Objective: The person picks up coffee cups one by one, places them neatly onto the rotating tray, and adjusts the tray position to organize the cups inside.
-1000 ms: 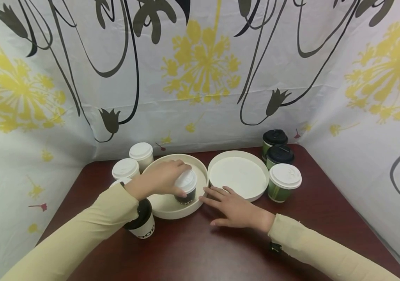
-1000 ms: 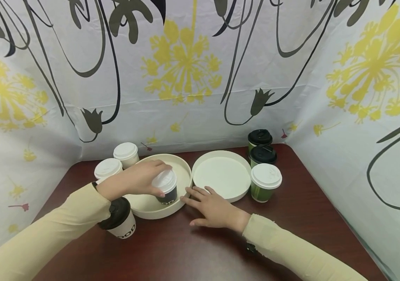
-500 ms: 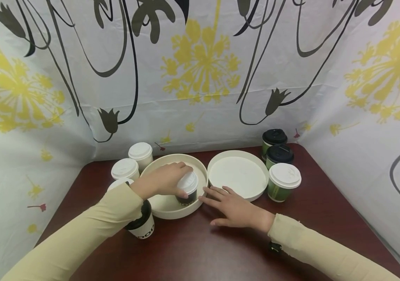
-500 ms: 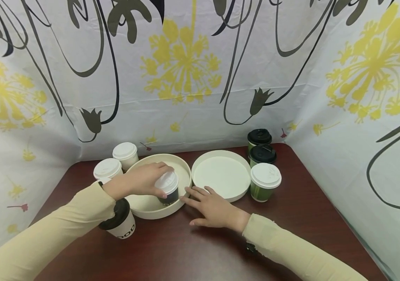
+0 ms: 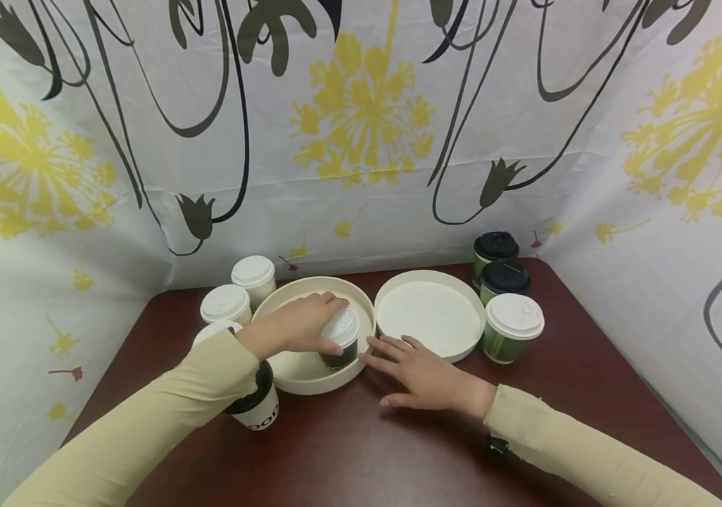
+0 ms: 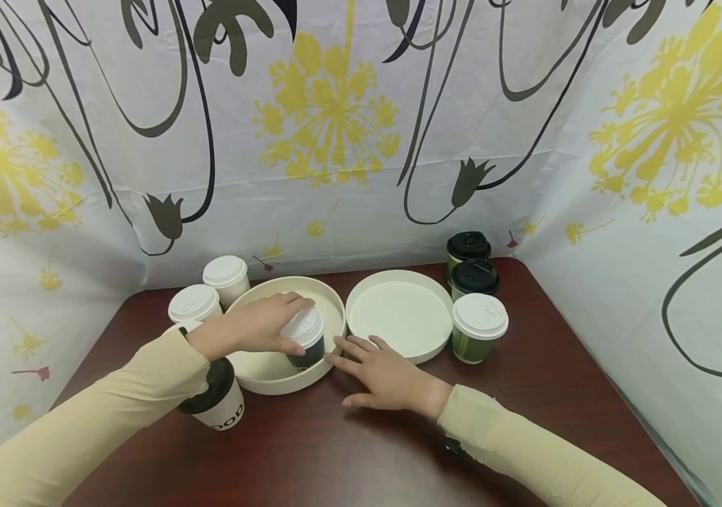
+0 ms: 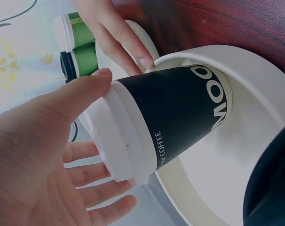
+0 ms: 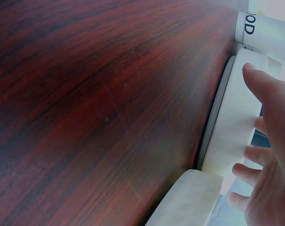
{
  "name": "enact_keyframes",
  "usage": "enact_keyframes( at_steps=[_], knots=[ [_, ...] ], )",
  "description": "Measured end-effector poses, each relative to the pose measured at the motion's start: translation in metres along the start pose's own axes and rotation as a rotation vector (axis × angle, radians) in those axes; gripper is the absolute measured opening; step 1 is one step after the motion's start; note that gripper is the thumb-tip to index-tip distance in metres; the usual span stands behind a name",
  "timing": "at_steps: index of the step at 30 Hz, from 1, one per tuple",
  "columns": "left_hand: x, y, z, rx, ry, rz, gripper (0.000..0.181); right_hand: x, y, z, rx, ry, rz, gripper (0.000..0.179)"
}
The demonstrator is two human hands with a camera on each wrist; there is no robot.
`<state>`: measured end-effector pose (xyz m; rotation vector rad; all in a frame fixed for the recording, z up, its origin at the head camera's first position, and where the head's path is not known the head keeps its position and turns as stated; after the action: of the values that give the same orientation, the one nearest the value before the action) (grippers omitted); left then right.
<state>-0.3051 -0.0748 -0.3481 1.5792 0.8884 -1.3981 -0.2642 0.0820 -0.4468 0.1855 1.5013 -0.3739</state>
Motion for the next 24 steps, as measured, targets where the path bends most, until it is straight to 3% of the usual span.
enact_keyframes(
  at_steps=[18, 24],
  knots=[
    [-0.002, 0.002, 0.002, -0.006, -0.024, -0.039, 0.086, -0.001, -0.001, 0.001, 0.0, 0.008, 0.011, 0.079],
    [-0.012, 0.008, 0.005, -0.02, -0.01, -0.06, 0.089, -0.002, 0.0, 0.001, -0.002, 0.001, 0.006, 0.079]
  ],
)
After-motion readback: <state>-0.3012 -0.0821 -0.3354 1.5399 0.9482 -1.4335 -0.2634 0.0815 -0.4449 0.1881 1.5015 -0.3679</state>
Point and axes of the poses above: each hand's wrist, its own y-axis away from the middle knuckle, its own x-axis out of the palm, z = x × y, the point moved 7 cm from there along -y, towards the middle knuckle, and after that the axes turned 15 degrees about -x, right-handed, at the moved point
